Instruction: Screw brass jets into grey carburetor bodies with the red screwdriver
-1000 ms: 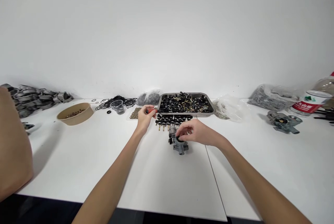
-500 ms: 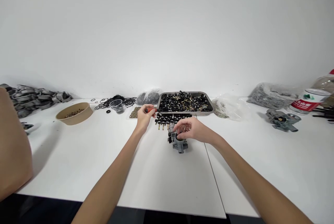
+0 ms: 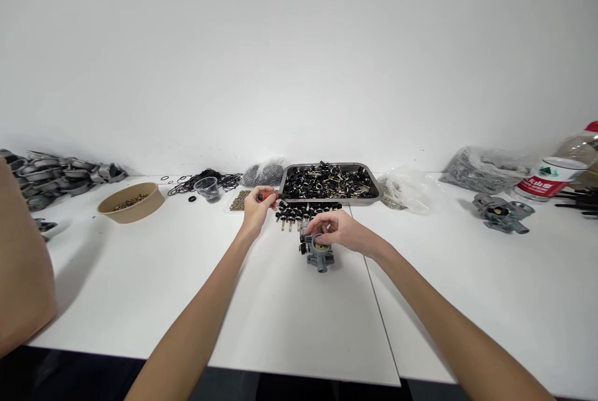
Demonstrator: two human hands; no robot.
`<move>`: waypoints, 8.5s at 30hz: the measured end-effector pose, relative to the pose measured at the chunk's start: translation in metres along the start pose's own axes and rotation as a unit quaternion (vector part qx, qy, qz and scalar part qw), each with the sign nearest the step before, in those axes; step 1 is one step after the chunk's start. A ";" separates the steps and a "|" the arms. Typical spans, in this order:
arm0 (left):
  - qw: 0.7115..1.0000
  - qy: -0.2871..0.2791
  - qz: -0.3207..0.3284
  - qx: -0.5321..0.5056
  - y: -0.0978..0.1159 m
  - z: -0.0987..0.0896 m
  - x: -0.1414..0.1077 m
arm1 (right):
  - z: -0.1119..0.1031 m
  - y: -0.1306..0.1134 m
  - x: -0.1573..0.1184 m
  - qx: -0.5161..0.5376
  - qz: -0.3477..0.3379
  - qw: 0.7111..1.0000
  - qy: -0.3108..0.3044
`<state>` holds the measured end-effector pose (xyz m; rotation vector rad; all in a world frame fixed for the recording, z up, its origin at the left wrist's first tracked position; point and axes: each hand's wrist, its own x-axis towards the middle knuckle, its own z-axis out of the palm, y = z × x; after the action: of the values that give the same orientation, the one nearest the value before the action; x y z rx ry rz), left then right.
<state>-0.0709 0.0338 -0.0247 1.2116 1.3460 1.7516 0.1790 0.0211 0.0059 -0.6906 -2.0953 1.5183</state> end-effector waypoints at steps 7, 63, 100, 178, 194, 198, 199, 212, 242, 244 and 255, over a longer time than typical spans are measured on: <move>1.000 0.001 -0.008 -0.019 -0.003 -0.001 0.002 | -0.006 0.003 0.000 -0.059 -0.034 0.998 -0.005; 0.952 -0.106 -0.055 -0.283 0.060 -0.015 -0.006 | 0.011 0.029 -0.019 -0.331 -0.269 0.900 0.089; 0.945 0.298 0.128 -0.035 0.049 -0.065 0.039 | 0.013 0.027 -0.020 -0.367 -0.285 0.881 0.090; 0.964 0.185 0.174 0.080 0.030 -0.045 0.007 | 0.014 0.019 -0.011 -0.059 0.009 0.981 0.187; 0.969 0.161 0.163 0.098 0.030 -0.043 0.005 | 0.014 0.019 -0.011 -0.059 0.015 0.981 0.182; 0.962 0.180 0.182 0.092 0.030 -0.045 0.006 | 0.013 0.018 -0.012 -0.058 0.015 0.981 0.182; 0.960 0.187 0.189 0.089 0.029 -0.046 0.007 | 0.013 0.018 -0.012 -0.059 0.014 0.981 0.183; 0.950 0.205 0.219 0.088 0.018 -0.052 0.015 | 0.013 0.017 -0.012 -0.054 0.018 0.981 0.185; 0.993 -0.045 0.045 -0.097 0.034 0.006 -0.028 | 0.014 0.022 -0.011 -0.061 0.030 0.982 0.176; 0.993 -0.054 0.033 -0.097 0.033 0.007 -0.029 | 0.014 0.021 -0.011 -0.061 0.029 0.982 0.175; 0.993 -0.061 0.030 -0.096 0.032 0.008 -0.030 | 0.014 0.019 -0.011 -0.058 0.029 0.983 0.174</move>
<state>-0.0495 0.0013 -0.0021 1.2395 1.0554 1.7724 0.1812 0.0088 -0.0167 -0.9888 -1.9197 1.2080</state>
